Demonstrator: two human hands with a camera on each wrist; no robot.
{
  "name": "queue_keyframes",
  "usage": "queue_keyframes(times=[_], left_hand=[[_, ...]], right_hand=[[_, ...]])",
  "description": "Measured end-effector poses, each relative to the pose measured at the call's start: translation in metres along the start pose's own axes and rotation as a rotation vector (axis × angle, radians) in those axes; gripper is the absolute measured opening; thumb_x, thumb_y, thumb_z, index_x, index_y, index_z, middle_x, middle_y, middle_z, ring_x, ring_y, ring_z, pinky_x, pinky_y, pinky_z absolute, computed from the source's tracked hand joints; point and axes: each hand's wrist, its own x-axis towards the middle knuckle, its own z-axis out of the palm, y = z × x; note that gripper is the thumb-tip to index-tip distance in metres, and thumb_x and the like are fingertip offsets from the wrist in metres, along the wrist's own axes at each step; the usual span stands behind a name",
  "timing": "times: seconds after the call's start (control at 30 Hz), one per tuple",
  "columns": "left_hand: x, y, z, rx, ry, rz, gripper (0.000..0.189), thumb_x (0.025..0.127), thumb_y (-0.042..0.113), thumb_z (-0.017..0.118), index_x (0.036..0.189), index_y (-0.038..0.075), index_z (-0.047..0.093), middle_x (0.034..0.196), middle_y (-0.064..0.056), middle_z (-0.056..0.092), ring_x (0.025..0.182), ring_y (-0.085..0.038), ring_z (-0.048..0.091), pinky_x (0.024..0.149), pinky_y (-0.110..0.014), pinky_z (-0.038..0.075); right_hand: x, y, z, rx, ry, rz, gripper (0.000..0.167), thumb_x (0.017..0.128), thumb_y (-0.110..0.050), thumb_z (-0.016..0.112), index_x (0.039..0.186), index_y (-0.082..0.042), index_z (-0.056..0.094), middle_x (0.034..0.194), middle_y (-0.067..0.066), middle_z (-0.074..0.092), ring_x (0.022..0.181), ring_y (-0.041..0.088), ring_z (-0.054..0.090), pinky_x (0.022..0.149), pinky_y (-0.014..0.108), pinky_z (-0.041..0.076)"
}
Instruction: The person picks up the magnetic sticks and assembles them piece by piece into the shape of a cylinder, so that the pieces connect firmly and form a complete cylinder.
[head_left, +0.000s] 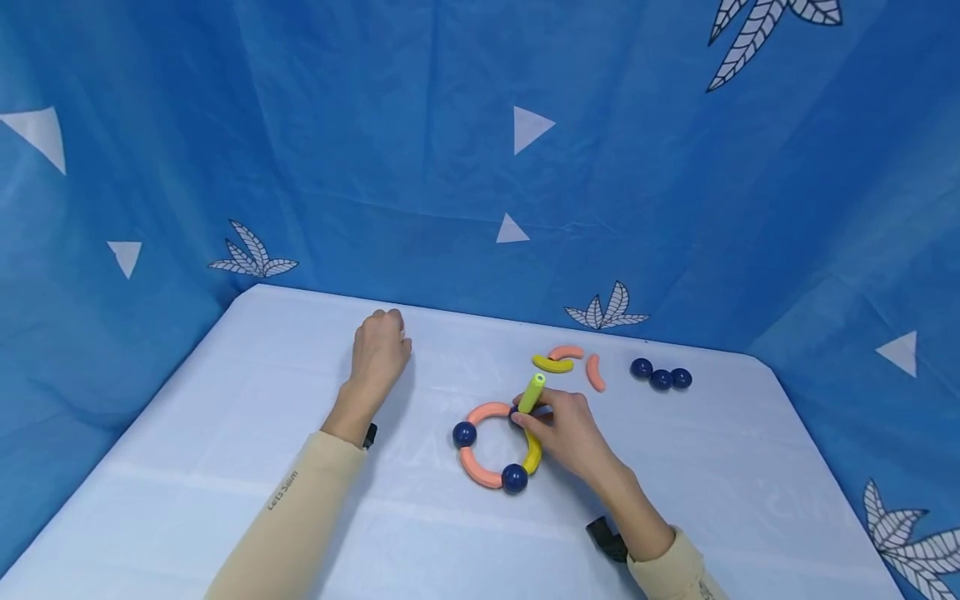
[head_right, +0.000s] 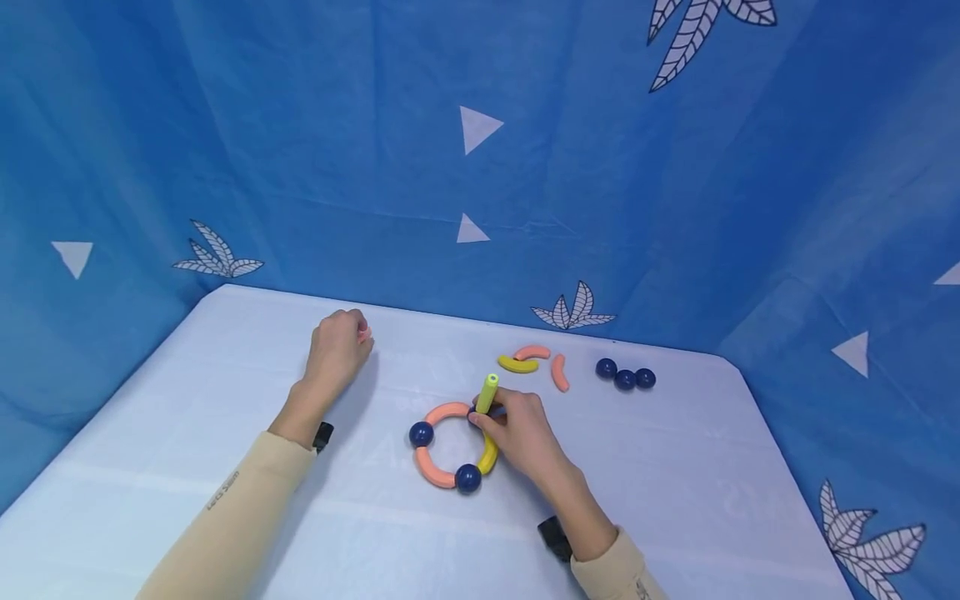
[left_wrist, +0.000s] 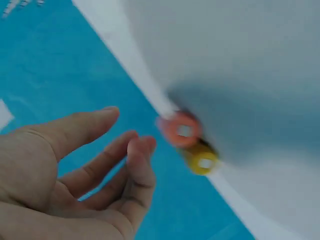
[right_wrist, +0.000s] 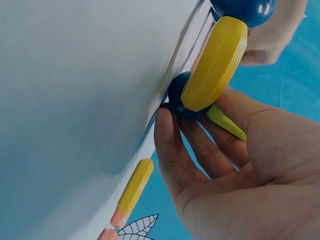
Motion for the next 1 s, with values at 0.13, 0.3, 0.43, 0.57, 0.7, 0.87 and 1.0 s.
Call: queue_keyframes(times=[0.13,0.3,0.43,0.57,0.7,0.87,1.0], left_hand=[[0.003,-0.013,0.004,-0.004,-0.008,-0.014,0.011,0.094,0.0,0.074,0.093,-0.009,0.068,0.089,-0.026,0.067,0.082,-0.041,0.068,0.074,-0.049,0.056],[0.004,-0.012,0.007,-0.002,-0.112,-0.061,0.026,0.102,0.012,0.069,0.082,-0.003,0.063,0.082,-0.022,0.066,0.072,-0.034,0.06,0.072,-0.047,0.054],[0.003,-0.008,0.008,0.026,-0.185,-0.057,0.031,0.101,0.01,0.067,0.073,0.001,0.06,0.075,-0.015,0.059,0.069,-0.027,0.054,0.069,-0.041,0.051],[0.0,-0.005,0.007,0.021,-0.222,-0.052,0.025,0.095,0.009,0.072,0.074,0.003,0.061,0.072,-0.011,0.055,0.068,-0.026,0.054,0.067,-0.038,0.047],[-0.001,-0.001,0.005,-0.035,-0.231,-0.037,0.017,0.089,0.01,0.076,0.084,0.005,0.061,0.075,-0.01,0.06,0.073,-0.027,0.058,0.069,-0.038,0.047],[0.0,0.01,0.008,-0.155,-0.238,0.041,0.019,0.088,0.012,0.079,0.095,0.006,0.062,0.081,-0.006,0.065,0.078,-0.023,0.061,0.071,-0.034,0.048],[-0.005,0.027,0.009,-0.275,-0.263,0.143,0.021,0.088,0.01,0.081,0.101,0.009,0.064,0.086,-0.004,0.068,0.078,-0.018,0.062,0.073,-0.031,0.05]], right_hand=[[-0.001,0.0,-0.001,0.003,-0.002,0.001,0.015,0.093,-0.02,0.083,0.108,-0.016,0.08,0.102,-0.004,0.079,0.095,0.017,0.074,0.083,0.033,0.062],[0.0,0.001,-0.002,0.001,-0.02,-0.018,0.022,0.09,-0.02,0.086,0.109,-0.015,0.079,0.098,-0.005,0.077,0.094,0.016,0.073,0.085,0.035,0.061],[-0.002,0.003,0.0,-0.008,-0.035,-0.035,0.028,0.086,-0.018,0.089,0.112,-0.015,0.078,0.1,-0.005,0.077,0.093,0.015,0.072,0.086,0.036,0.061],[-0.003,0.003,0.001,-0.018,-0.033,-0.029,0.027,0.087,-0.016,0.089,0.112,-0.015,0.077,0.102,-0.004,0.077,0.092,0.015,0.072,0.085,0.036,0.061],[-0.001,0.003,0.0,-0.044,-0.002,-0.01,0.026,0.086,-0.016,0.089,0.109,-0.015,0.078,0.097,-0.003,0.076,0.086,0.014,0.068,0.078,0.031,0.058],[0.002,0.005,-0.001,-0.071,0.046,0.073,0.026,0.086,-0.019,0.09,0.109,-0.015,0.077,0.094,0.0,0.075,0.077,0.014,0.061,0.07,0.028,0.053],[0.001,0.006,-0.003,-0.088,0.104,0.129,0.026,0.087,-0.019,0.089,0.108,-0.011,0.076,0.091,0.004,0.076,0.075,0.016,0.06,0.069,0.03,0.052]])
